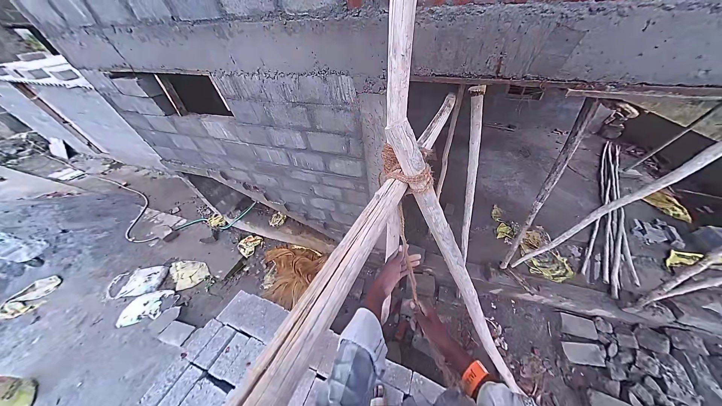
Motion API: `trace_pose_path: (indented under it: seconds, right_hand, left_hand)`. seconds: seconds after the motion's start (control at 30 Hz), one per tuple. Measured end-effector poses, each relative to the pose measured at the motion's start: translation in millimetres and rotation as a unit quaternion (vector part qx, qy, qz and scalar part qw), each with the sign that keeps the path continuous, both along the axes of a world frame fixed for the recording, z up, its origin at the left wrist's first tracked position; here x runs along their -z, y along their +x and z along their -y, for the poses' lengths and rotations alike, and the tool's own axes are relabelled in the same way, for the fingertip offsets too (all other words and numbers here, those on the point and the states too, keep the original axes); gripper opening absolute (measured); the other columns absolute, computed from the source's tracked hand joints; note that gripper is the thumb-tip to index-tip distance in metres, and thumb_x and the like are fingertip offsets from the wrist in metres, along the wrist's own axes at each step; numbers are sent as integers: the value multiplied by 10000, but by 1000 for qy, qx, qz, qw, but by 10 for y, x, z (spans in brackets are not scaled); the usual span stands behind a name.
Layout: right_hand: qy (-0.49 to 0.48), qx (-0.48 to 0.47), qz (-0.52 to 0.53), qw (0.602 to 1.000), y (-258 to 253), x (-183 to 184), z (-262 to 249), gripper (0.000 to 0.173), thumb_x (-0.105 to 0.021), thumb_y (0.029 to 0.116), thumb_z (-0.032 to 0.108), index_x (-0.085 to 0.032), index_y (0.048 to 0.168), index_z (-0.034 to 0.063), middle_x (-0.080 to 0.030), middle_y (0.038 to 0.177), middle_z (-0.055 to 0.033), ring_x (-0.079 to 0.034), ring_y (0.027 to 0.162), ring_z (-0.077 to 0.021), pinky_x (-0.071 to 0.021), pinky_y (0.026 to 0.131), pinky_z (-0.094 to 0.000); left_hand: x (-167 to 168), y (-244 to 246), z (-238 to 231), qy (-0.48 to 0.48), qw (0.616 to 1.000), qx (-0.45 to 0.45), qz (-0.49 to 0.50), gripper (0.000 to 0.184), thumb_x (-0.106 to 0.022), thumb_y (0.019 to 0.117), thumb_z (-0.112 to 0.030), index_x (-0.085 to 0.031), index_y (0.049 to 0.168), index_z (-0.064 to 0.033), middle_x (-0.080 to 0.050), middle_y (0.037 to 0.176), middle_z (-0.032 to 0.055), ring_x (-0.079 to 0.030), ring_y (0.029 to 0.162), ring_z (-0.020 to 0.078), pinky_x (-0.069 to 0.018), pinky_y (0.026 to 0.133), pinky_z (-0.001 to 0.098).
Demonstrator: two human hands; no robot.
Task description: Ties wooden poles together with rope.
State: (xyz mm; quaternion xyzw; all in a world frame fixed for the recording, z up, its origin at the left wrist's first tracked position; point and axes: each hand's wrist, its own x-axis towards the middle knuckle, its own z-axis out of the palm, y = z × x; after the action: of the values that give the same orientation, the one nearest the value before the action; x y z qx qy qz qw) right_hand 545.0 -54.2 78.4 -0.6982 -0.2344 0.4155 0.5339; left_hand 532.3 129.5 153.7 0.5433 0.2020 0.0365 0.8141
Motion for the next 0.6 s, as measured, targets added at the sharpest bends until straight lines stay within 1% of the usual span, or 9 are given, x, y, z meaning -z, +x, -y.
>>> trace_pose_path:
  seconds: [0.07, 0.1, 0.17, 0.23, 0.27, 0.3, 0.37, 0.4, 0.6]
  right_hand:
    - [-48, -51, 72, 995, -18, 84, -130, 448, -435, 1111, 309, -482, 1468, 42, -690, 1020, -93, -678, 859, -153, -567, 795, -319]
    - [-75, -78, 106, 989, -19, 32, -147, 559, -492, 1090, 332, -392, 1554, 36, -643, 1315, -187, -652, 1168, -263, -516, 1030, -421]
    - [-98, -84, 157, 979, -37, -4, -166, 777, -585, 1033, 393, -249, 1614, 2, -428, 1561, -275, -443, 1437, -406, -347, 1203, -541]
    - [-94, -53, 136, 985, -8, -127, -95, 772, -605, 1031, 355, -245, 1610, -8, -406, 1573, -282, -444, 1440, -397, -361, 1201, -512]
    - [-77, -39, 104, 991, 62, -232, -61, 701, -589, 1049, 296, -275, 1597, -10, -443, 1548, -276, -494, 1405, -369, -406, 1170, -473]
    - [-55, -26, 79, 995, 174, -360, -36, 623, -564, 1062, 239, -319, 1577, -12, -496, 1508, -263, -542, 1364, -336, -446, 1134, -442]
    - [-1, 15, 74, 997, 495, -730, -19, 506, -526, 1066, 173, -414, 1521, -18, -580, 1421, -229, -605, 1270, -277, -502, 1051, -410]
    - [26, 44, 104, 993, 699, -969, -36, 471, -521, 1067, 170, -453, 1492, -21, -610, 1383, -213, -632, 1228, -254, -530, 1010, -394]
    - [190, 95, 467, 858, 1636, -3295, -555, 419, -564, 1042, 182, -517, 1416, -1, -657, 1311, -166, -654, 1156, -212, -535, 963, -384]
  left_hand:
    - [-86, 23, -67, -18, 999, -12, 49, 429, -285, 1137, -233, -486, 1450, -19, -740, 906, 105, -733, 778, 181, -612, 766, 327]
    - [-118, 22, -136, -27, 996, -54, 60, 354, -333, 1121, -160, -588, 1309, -2, -644, 715, 35, -636, 591, 126, -576, 614, 275]
    - [-114, -48, -422, -61, 979, -188, 43, 257, -403, 1116, -155, -624, 1072, -31, -489, 610, -47, -474, 466, 49, -470, 477, 195]
    - [-21, -207, -788, -87, 945, -309, 60, 220, -385, 1111, -175, -582, 1089, -80, -585, 776, -21, -545, 616, 47, -515, 596, 195]
    - [-52, -315, -953, -62, 943, -312, 93, 291, -345, 1128, -192, -553, 1263, -40, -627, 975, 51, -589, 805, 102, -535, 771, 258]
    - [-190, -314, -1109, -11, 941, -325, 93, 344, -367, 1134, -237, -586, 1292, -25, -671, 973, 57, -624, 799, 97, -548, 772, 260]
    - [-603, -128, -1376, -27, 924, -358, 133, 307, -357, 1134, -218, -591, 1152, -21, -522, 658, -41, -494, 482, 18, -474, 478, 162]
    - [-840, -89, -1433, -53, 917, -362, 158, 289, -349, 1134, -202, -580, 1122, -28, -484, 611, -52, -463, 437, 18, -455, 440, 156]
    - [-1707, 5, -1533, 56, 902, -339, 263, 251, -427, 1114, -198, -625, 1219, -85, -546, 750, -51, -496, 551, 16, -450, 520, 146]
